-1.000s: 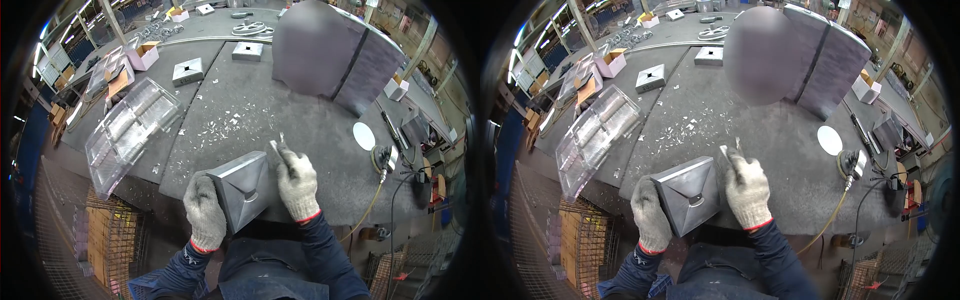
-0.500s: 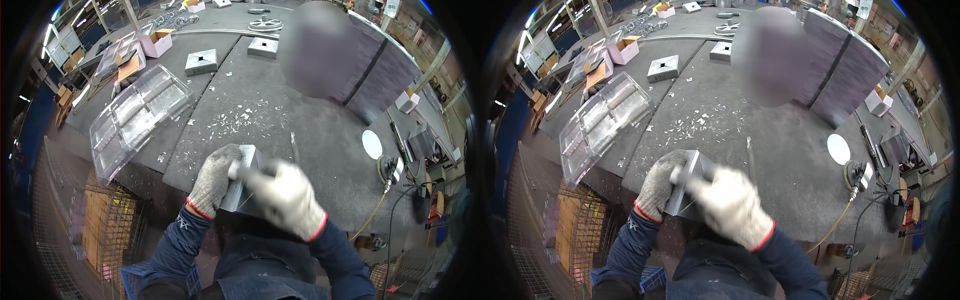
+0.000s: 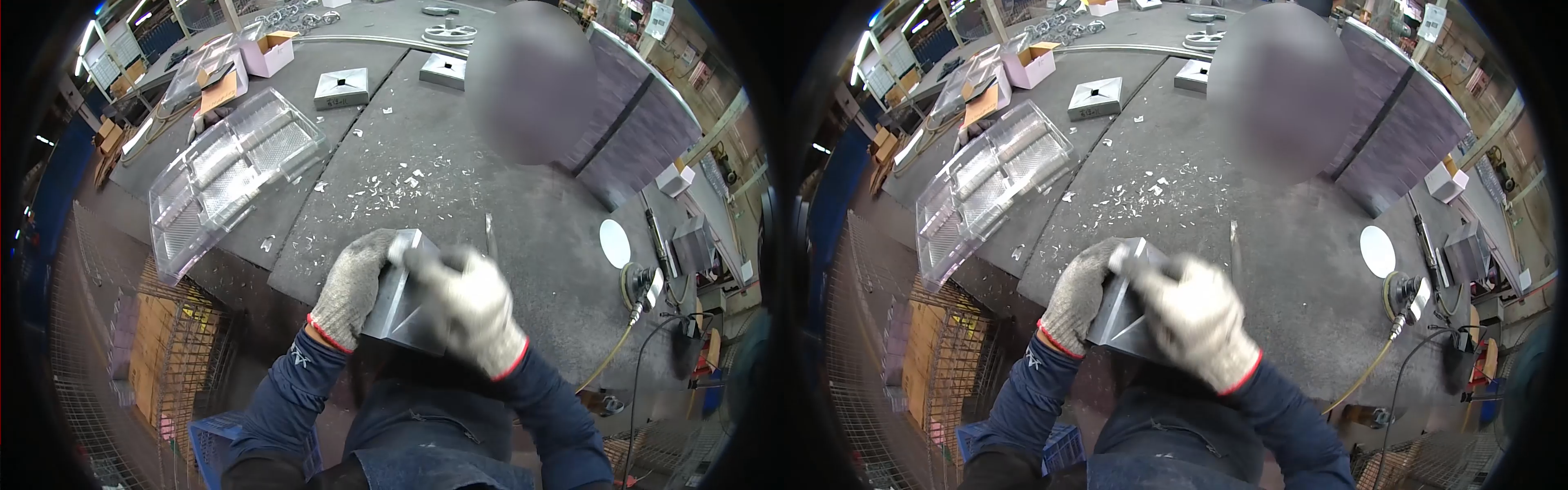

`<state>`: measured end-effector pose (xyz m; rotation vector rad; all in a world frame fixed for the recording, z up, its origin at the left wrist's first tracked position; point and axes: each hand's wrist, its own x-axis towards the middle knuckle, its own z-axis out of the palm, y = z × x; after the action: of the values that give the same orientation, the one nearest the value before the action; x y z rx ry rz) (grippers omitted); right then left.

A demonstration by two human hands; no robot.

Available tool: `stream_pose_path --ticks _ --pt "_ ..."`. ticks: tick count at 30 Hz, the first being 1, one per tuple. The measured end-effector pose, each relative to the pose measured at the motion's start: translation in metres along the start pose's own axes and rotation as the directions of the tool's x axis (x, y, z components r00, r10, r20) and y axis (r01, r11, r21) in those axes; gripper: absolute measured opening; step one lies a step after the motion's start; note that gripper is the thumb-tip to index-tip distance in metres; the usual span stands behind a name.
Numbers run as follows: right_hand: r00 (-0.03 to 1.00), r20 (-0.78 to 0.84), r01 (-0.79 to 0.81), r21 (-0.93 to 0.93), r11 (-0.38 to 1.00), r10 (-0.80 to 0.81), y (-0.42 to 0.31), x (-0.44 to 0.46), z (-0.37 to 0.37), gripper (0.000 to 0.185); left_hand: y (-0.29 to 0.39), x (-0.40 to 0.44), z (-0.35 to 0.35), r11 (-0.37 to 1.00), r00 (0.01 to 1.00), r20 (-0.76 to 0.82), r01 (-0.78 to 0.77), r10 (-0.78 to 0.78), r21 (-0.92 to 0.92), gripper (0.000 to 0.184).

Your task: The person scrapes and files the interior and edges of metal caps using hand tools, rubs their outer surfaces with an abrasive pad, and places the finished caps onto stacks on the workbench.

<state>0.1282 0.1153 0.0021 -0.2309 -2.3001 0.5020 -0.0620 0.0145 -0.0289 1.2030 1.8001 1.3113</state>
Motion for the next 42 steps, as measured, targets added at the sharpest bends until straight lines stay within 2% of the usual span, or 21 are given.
stream_pose_path --ticks 2,3,6,8,10,11,12,13,14,16,20,21,25,28,34,36,37,38,40,41,42 --pt "0.951 0.277 -0.198 0.213 0.957 0.135 -0.04 -0.029 -0.003 0.052 -0.019 -0.002 -0.001 0.967 0.977 -0.058 -0.193 0.205 0.169 0.032" --pt "0.933 0.358 -0.119 0.199 0.973 0.041 -0.058 -0.032 -0.009 0.051 0.006 -0.003 -0.001 0.937 0.976 -0.04 0.196 -0.216 -0.288 0.035" --pt "0.902 0.43 -0.153 0.243 0.958 0.035 -0.078 -0.036 -0.018 0.049 -0.027 0.005 -0.002 0.93 0.969 -0.032 0.225 -0.244 -0.292 0.041" --pt "0.906 0.411 -0.223 0.264 0.938 0.1 -0.071 -0.026 -0.024 0.045 -0.016 -0.001 -0.006 0.962 0.983 -0.01 0.176 -0.182 -0.209 0.04" --pt "0.998 0.049 -0.063 0.316 0.947 0.05 -0.055 -0.022 0.004 0.038 -0.03 -0.001 -0.011 0.995 0.996 -0.002 -0.091 0.091 0.032 0.042" --pt "0.983 0.169 -0.099 0.175 0.98 0.07 -0.05 -0.021 -0.006 0.038 -0.041 0.0 -0.014 0.915 0.971 0.033 -0.234 0.236 0.328 0.047" --pt "0.96 0.26 -0.104 -0.021 0.994 0.106 -0.036 -0.017 -0.006 0.042 -0.078 0.0 -0.01 0.929 0.953 -0.063 -0.27 0.295 0.252 0.042" --pt "1.0 0.003 -0.018 -0.186 0.982 0.018 -0.006 -0.014 0.01 0.046 -0.035 -0.002 -0.007 0.988 0.996 -0.05 0.065 -0.072 -0.139 0.04" --pt "0.985 -0.137 -0.133 -0.218 0.967 0.104 0.021 -0.012 0.012 0.043 0.008 -0.003 -0.005 0.78 0.906 0.099 0.406 -0.411 -0.476 0.04" --pt "0.896 -0.195 -0.432 -0.176 0.884 0.399 0.056 -0.004 0.007 0.042 -0.024 0.0 0.0 0.778 0.967 0.057 0.234 -0.247 -0.583 0.043" --pt "0.953 -0.217 -0.236 -0.105 0.966 0.209 0.045 -0.021 -0.013 0.047 -0.042 -0.01 -0.001 0.612 0.953 0.101 0.263 -0.286 -0.746 0.042" --pt "0.934 -0.159 -0.33 -0.05 0.943 0.319 0.034 -0.032 -0.016 0.045 -0.041 -0.013 0.0 0.504 0.936 0.157 0.304 -0.314 -0.808 0.041" --pt "0.853 -0.034 -0.521 0.001 0.853 0.521 0.023 -0.057 -0.011 0.046 -0.049 -0.018 0.004 0.44 0.93 0.088 0.251 -0.357 -0.862 0.037" --pt "0.882 -0.028 -0.471 -0.074 0.879 0.47 0.025 -0.069 -0.009 0.046 -0.051 -0.012 -0.008 0.582 0.942 0.124 0.293 -0.312 -0.758 0.034" --pt "0.95 0.047 -0.284 -0.291 0.914 0.31 -0.029 -0.09 -0.025 0.044 -0.092 -0.007 -0.019 0.774 0.933 -0.08 0.241 -0.35 -0.585 0.041" --pt "0.96 0.18 -0.204 -0.078 0.976 0.215 -0.054 -0.101 -0.03 0.045 -0.078 -0.008 -0.02 0.771 0.913 -0.044 0.316 -0.405 -0.552 0.042" --pt "0.988 0.069 -0.136 -0.034 0.99 0.138 -0.061 -0.105 -0.023 0.048 -0.078 -0.006 -0.013 0.724 0.898 -0.104 0.272 -0.428 -0.634 0.037" --pt "0.955 0.169 -0.249 0.018 0.968 0.243 -0.067 -0.106 -0.025 0.051 -0.073 -0.009 -0.011 0.728 0.9 -0.102 0.272 -0.425 -0.629 0.037" --pt "0.962 0.012 -0.269 -0.098 0.958 0.271 -0.067 -0.096 -0.035 0.051 -0.032 -0.017 -0.004 0.704 0.917 0.009 0.312 -0.398 -0.638 0.032" --pt "0.962 -0.074 -0.273 -0.152 0.95 0.264 -0.059 -0.101 -0.023 0.05 -0.04 -0.021 0.005 0.864 0.978 -0.096 0.117 -0.186 -0.49 0.031" --pt "0.962 -0.092 -0.268 -0.164 0.95 0.255 -0.061 -0.099 -0.022 0.05 -0.003 -0.026 0.013 0.783 0.943 -0.06 0.235 -0.327 -0.577 0.03"
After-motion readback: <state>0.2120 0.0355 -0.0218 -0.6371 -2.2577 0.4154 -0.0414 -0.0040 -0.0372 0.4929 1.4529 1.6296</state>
